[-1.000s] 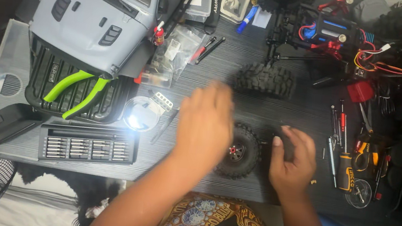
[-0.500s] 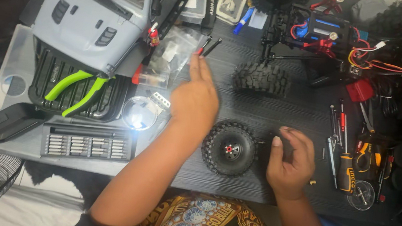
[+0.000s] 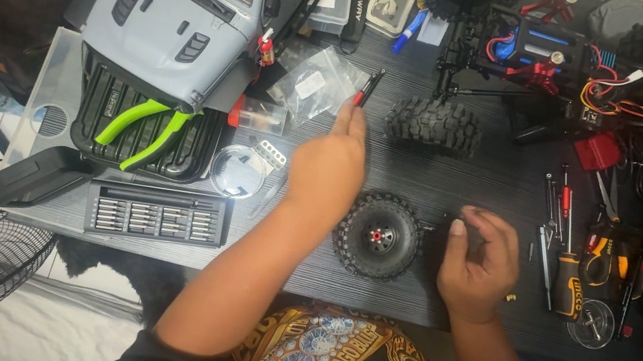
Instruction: The person repairs an RC car by handling its parts and using tools. The person removes a wheel from the chassis and uses a screwdriver to manipulate the car's internal components.
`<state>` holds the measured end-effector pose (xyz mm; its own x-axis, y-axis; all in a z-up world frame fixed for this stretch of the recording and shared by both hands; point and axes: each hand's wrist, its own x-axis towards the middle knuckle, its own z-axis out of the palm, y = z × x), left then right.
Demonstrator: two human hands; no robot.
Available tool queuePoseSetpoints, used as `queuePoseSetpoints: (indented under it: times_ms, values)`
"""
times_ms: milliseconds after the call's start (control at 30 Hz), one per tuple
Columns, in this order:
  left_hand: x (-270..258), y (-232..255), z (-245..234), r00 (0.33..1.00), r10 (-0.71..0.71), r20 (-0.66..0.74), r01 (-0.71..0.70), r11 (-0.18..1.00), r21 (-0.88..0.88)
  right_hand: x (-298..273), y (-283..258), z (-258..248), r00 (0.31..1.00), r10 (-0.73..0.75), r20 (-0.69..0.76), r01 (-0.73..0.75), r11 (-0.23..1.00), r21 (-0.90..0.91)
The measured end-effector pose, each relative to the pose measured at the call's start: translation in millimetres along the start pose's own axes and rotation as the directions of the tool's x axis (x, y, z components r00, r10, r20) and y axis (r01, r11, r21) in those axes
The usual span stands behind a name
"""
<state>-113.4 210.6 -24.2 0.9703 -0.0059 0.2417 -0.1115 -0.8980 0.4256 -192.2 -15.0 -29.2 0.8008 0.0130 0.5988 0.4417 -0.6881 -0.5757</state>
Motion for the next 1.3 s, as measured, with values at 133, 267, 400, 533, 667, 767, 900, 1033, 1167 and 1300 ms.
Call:
queuePoseSetpoints:
  times_ms: [133,267,400,533,667,767,900,1033,1167,1300]
  values:
    - [-12.7,-11.7,-18.8,0.996,0.022,-0.081,-0.034,0.988,-0.151,1.2,-2.7,-1.2,1.000,-0.015,0.028,0.014,0.999,0.034]
    - [-28.2,-13.1,-24.1,0.966,0.072,-0.247,-0.122,0.973,-0.196,0.8,-7.9,-3.2,0.994,-0.101,0.053,0.104,0.993,-0.062]
    - [-43.3,-12.8,-29.8,0.962,0.078,-0.263,-0.124,0.979,-0.162,-0.3,-4.6,-2.9,0.993,-0.108,0.044,0.109,0.993,-0.035]
    - [-24.4,-19.7,-37.6,0.979,-0.056,-0.195,0.017,0.981,-0.192,-3.4,-1.6,-3.9,0.996,-0.082,0.038,0.084,0.995,-0.056]
    - [9.8,-24.0,-31.0,0.979,-0.154,-0.133,0.154,0.988,-0.014,-0.9,-4.6,-2.9,0.994,-0.109,0.026,0.110,0.992,-0.054]
    - [23.0,-30.3,-12.8,0.983,-0.119,-0.138,0.138,0.982,0.130,0.9,-5.0,-3.4,0.991,-0.132,0.016,0.133,0.987,-0.092]
    - [23.4,-39.0,8.4,0.986,-0.019,-0.163,0.063,0.961,0.270,1.0,-3.0,-3.8,0.992,-0.125,0.003,0.125,0.990,-0.069]
    - [21.0,-39.1,15.8,0.990,0.077,-0.115,-0.030,0.932,0.361,1.0,-5.2,-3.5,0.992,-0.128,0.009,0.128,0.989,-0.072]
    - [18.3,-32.5,20.9,0.981,0.117,-0.157,-0.027,0.874,0.485,2.9,-6.8,-2.6,0.991,-0.130,0.009,0.131,0.988,-0.080]
    - [21.9,-30.2,22.8,0.979,0.144,-0.147,-0.062,0.886,0.459,2.5,-6.6,-2.7,0.993,-0.115,0.008,0.115,0.991,-0.071]
